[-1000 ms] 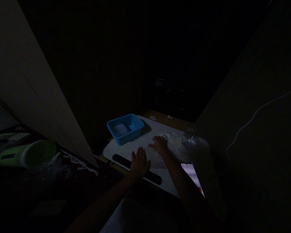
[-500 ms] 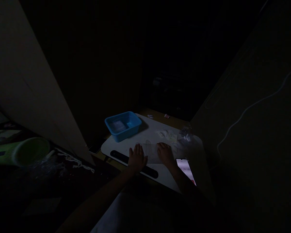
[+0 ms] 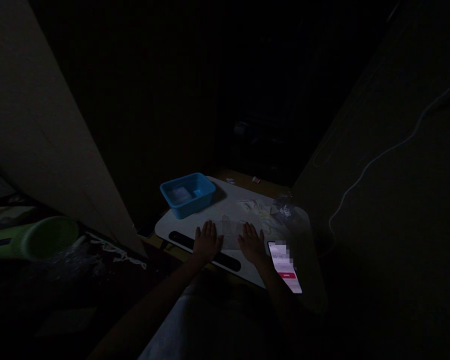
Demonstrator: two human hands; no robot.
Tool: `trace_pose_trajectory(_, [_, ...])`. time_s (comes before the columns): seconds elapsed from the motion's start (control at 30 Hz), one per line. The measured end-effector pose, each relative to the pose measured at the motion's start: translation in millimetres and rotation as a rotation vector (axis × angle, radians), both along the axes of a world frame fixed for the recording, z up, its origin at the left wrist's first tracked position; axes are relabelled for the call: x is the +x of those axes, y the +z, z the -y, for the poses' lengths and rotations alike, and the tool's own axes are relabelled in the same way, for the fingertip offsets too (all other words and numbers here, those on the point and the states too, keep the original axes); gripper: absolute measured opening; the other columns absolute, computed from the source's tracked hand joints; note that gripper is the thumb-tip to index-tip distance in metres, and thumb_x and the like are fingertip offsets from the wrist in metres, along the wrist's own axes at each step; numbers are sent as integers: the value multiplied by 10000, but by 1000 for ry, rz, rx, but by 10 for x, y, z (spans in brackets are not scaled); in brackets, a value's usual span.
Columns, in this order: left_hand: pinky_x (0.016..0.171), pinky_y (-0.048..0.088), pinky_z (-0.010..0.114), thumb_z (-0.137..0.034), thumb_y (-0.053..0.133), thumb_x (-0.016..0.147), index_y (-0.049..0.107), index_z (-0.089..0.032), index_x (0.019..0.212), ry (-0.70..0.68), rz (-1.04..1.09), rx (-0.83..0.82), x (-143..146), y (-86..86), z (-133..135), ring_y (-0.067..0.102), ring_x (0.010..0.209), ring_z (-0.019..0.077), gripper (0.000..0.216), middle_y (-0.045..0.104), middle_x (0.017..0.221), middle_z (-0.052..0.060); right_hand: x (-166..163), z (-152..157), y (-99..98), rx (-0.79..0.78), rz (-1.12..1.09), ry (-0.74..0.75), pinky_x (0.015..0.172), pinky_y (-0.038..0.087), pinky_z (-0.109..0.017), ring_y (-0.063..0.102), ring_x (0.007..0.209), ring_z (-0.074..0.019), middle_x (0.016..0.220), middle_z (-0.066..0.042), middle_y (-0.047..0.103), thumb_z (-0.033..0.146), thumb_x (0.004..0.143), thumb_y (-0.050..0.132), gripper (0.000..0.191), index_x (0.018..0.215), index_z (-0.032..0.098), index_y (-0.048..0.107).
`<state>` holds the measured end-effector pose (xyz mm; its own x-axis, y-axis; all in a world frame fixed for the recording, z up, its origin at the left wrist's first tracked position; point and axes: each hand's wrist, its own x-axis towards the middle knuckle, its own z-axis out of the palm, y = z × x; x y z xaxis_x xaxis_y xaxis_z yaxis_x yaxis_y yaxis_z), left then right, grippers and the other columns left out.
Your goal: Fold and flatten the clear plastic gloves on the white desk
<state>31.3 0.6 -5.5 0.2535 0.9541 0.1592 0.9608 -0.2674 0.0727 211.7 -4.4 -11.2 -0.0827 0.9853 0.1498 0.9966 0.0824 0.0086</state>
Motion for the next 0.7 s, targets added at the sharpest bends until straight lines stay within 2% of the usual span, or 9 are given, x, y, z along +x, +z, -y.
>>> trace_pose_trajectory(0.47, [975,171,465,-407,177,848,279,-59,1295,4,-13,13,-11,4,3,189,1254,256,575,236,1365,142,-25,37,36,53,-30,-9,988,85,-470,156,1264,-196,1362,-81,263,403,859,192,519,1301,142,266])
trace_pose_trajectory(0.7, [975,168,463,-411,173,849,291,-56,1289,0,-16,22,-12,8,13,193,1252,257,577,244,1363,141,-43,16,65,79,-48,-36,970,137,-450,235,1228,-202,1337,-81,325,407,856,208,505,1304,181,259])
